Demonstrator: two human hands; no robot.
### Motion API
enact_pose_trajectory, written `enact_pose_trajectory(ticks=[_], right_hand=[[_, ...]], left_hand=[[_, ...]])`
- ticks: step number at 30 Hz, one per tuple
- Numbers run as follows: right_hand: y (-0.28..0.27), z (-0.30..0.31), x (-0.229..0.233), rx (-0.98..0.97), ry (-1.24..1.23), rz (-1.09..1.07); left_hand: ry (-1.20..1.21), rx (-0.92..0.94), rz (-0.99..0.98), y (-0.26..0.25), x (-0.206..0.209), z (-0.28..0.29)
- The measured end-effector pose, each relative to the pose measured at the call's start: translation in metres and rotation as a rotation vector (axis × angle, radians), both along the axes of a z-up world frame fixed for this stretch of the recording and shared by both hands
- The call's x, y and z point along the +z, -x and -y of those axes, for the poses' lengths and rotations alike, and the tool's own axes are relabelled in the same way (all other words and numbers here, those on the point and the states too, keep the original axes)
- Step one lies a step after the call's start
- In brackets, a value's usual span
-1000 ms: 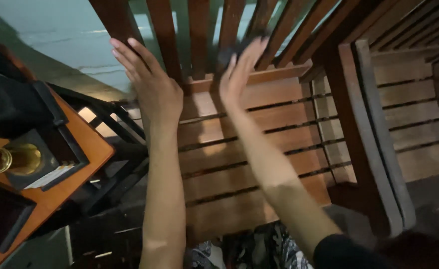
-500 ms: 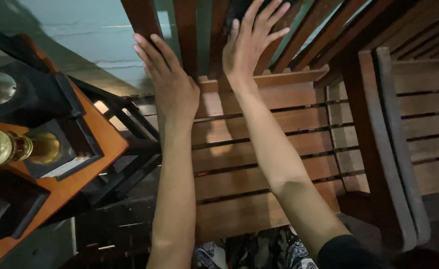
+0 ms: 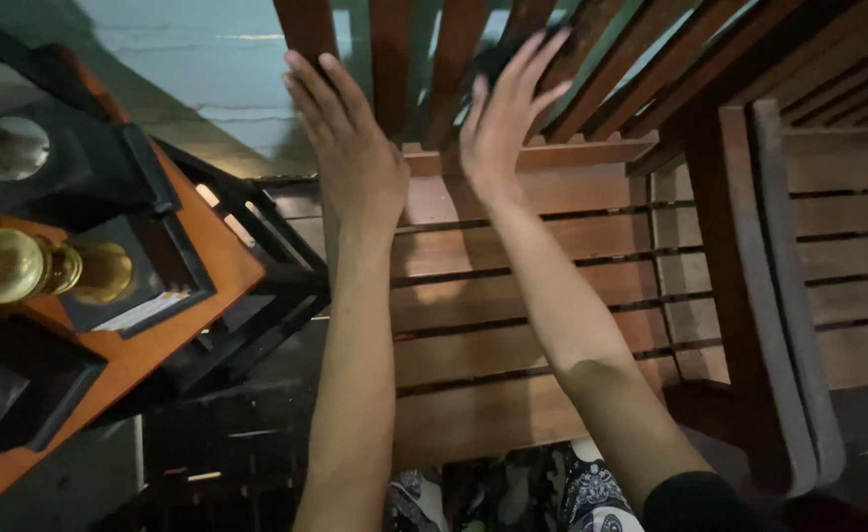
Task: The recorder is seen sanding a wooden bench using a piece of sandpaper.
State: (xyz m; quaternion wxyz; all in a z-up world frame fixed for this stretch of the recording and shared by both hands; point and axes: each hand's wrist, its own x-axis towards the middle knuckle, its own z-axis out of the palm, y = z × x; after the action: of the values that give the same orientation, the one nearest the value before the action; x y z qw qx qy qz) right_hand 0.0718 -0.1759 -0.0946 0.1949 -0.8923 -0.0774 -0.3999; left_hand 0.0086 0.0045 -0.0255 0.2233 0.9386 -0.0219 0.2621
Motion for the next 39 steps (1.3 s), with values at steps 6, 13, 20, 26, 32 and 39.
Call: enact_pose_trajectory(ticks=[6,13,20,26,32,39], right_hand=[[0.013,-0.024,0.012,-0.026,-0.243,0.077],[0.040,-0.029,-0.048,-0.020,-0.334,-0.233],[-0.003,-0.031,0.028,-0.102,-0.511,-0.065],[-0.004,-0.003,0.030,-0.204,-0.609,0.022],[0.028,0.033,-0.017,-0.114,-0.637,-0.032],[0.061,0.085,0.071,-0.101,-0.746,0.205]], left_hand=[[-0.007,-0.030,0.010,0.001,0.003,0.002],[-0.065,0.004,0.025,0.002,0.007,0.004],[-0.033,-0.015,0.029,0.000,0.004,0.002],[-0.048,0.000,0.007,-0.001,0.001,0.003],[-0.060,-0.031,0.053,0.003,0.005,0.002],[-0.064,-0.032,0.047,0.008,0.015,0.003]])
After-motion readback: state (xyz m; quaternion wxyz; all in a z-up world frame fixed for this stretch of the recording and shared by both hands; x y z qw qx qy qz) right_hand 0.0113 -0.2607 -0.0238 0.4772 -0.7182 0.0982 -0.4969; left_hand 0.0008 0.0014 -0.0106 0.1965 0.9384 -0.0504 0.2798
